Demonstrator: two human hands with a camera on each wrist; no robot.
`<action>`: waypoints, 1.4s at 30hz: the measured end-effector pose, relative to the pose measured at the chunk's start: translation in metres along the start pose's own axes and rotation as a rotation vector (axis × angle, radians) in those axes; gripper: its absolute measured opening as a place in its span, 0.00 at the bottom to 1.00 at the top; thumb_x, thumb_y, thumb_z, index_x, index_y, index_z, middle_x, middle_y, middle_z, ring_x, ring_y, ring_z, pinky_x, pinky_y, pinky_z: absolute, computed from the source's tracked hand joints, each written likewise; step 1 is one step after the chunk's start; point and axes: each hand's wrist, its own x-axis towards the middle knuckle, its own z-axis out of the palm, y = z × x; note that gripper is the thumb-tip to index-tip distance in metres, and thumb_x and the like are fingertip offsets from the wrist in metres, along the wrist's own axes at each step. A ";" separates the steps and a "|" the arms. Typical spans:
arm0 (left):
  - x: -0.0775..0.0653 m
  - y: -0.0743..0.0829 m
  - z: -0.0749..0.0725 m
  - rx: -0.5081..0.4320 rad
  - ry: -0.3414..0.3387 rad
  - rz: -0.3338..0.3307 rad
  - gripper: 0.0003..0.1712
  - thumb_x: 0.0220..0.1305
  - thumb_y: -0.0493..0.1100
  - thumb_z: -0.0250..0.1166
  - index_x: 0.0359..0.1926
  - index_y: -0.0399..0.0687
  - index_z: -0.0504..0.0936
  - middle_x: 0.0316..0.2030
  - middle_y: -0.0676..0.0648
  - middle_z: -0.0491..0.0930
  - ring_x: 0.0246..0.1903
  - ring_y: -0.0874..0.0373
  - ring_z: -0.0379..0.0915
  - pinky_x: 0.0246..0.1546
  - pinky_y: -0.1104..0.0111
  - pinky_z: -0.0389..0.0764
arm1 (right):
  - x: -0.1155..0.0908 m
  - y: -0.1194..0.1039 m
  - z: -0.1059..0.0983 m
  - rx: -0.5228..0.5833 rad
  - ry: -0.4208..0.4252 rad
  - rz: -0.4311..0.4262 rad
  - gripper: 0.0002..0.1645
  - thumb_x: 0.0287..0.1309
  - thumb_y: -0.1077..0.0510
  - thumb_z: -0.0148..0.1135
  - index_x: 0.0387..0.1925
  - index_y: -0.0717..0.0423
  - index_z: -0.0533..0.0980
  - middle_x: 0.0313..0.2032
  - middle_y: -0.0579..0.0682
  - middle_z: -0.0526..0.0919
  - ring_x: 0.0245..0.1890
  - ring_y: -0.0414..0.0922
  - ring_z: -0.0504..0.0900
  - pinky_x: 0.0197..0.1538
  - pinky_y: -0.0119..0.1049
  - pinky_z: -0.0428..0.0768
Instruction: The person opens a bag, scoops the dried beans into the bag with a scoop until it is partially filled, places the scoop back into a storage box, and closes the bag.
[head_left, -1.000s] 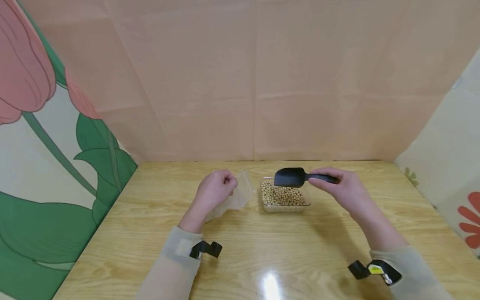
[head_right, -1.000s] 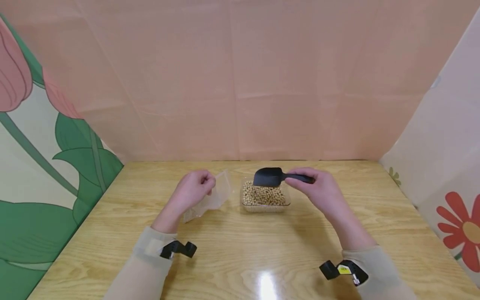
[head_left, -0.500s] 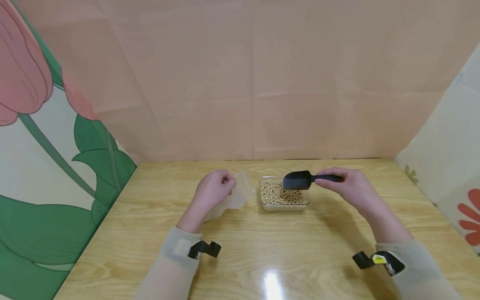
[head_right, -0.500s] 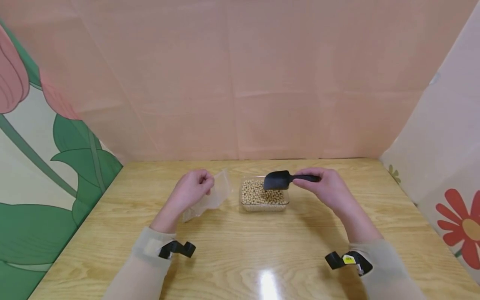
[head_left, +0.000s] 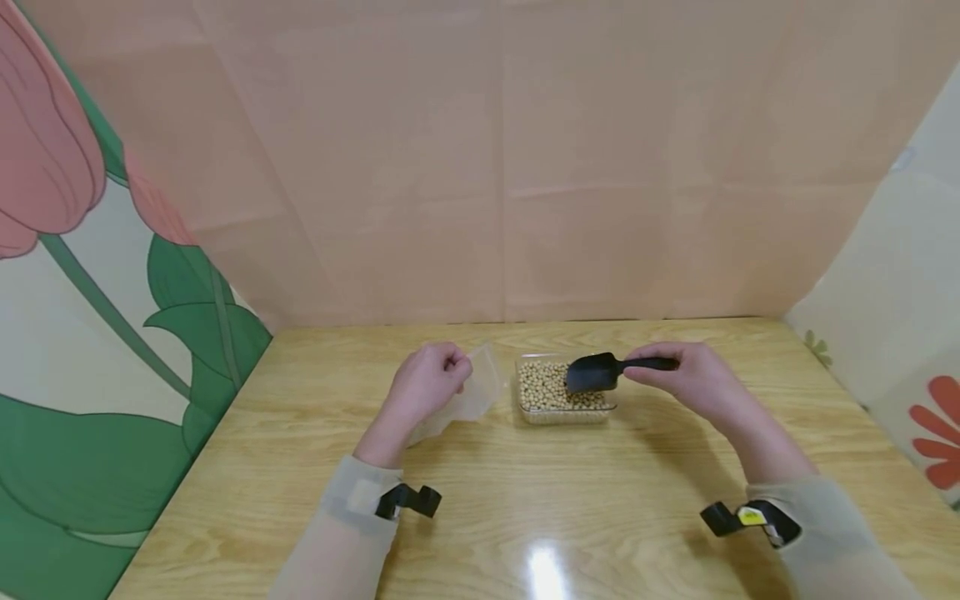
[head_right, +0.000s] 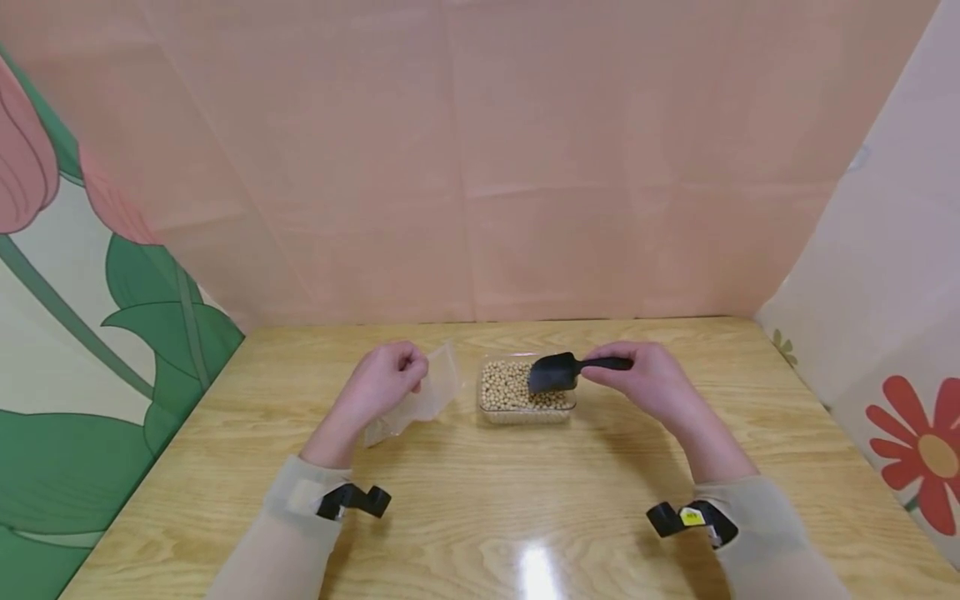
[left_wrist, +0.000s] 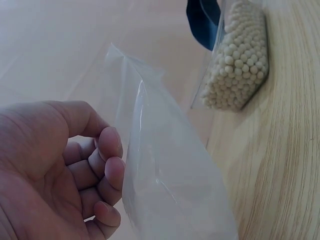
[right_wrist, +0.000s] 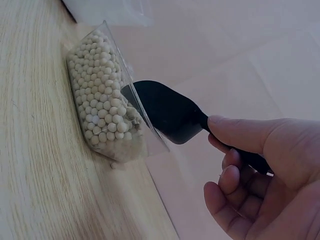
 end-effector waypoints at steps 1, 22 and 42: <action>0.000 0.000 0.000 0.000 0.002 0.000 0.11 0.77 0.42 0.58 0.39 0.48 0.87 0.25 0.54 0.83 0.19 0.56 0.68 0.25 0.63 0.70 | 0.000 0.000 0.000 -0.007 0.002 -0.007 0.35 0.68 0.31 0.73 0.64 0.49 0.87 0.66 0.62 0.83 0.55 0.55 0.80 0.49 0.45 0.78; -0.002 0.000 -0.003 -0.020 0.011 0.014 0.12 0.78 0.41 0.58 0.37 0.49 0.86 0.25 0.53 0.83 0.18 0.55 0.68 0.25 0.62 0.69 | 0.001 -0.006 0.011 -0.063 0.001 -0.062 0.30 0.70 0.36 0.74 0.61 0.52 0.88 0.64 0.62 0.85 0.57 0.56 0.85 0.51 0.47 0.81; -0.001 0.001 -0.004 -0.012 0.007 0.004 0.11 0.77 0.41 0.58 0.38 0.48 0.86 0.25 0.53 0.83 0.20 0.54 0.71 0.27 0.61 0.71 | 0.006 -0.002 0.031 0.004 -0.031 -0.034 0.28 0.69 0.36 0.75 0.61 0.48 0.89 0.63 0.59 0.87 0.61 0.56 0.83 0.60 0.53 0.78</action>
